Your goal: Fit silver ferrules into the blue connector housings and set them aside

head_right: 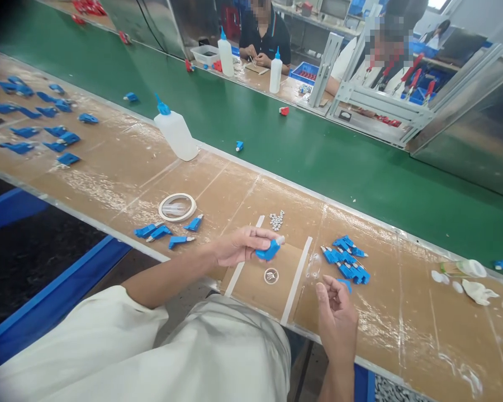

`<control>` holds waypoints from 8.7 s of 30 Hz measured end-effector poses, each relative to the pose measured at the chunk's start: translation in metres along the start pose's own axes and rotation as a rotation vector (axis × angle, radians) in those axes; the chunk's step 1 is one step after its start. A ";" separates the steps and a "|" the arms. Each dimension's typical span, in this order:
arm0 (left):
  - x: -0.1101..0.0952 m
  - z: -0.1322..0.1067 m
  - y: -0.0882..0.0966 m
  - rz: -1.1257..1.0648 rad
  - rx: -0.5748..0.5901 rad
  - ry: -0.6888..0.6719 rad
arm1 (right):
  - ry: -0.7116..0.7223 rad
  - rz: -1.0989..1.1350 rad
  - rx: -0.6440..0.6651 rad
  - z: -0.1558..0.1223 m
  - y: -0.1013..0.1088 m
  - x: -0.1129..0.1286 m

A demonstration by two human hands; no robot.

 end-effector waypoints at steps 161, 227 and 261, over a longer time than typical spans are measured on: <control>0.020 0.002 0.046 -0.304 -0.152 -0.114 | 0.614 -0.222 0.274 -0.013 -0.085 0.047; 0.028 -0.009 0.044 -0.306 -0.200 -0.028 | 0.548 -0.103 0.045 -0.023 -0.067 0.050; 0.027 -0.010 0.064 -0.477 -0.214 -0.112 | 0.686 -0.666 0.390 0.095 -0.169 0.071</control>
Point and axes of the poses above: each hand's wrist, its own z-axis towards the middle knuckle, its own y-axis out of the back of the hand, x = y × z, the point moved 6 cm from there along z, towards the middle knuckle, and after that the axes turned 9 degrees about -y, right-handed, at the moved point
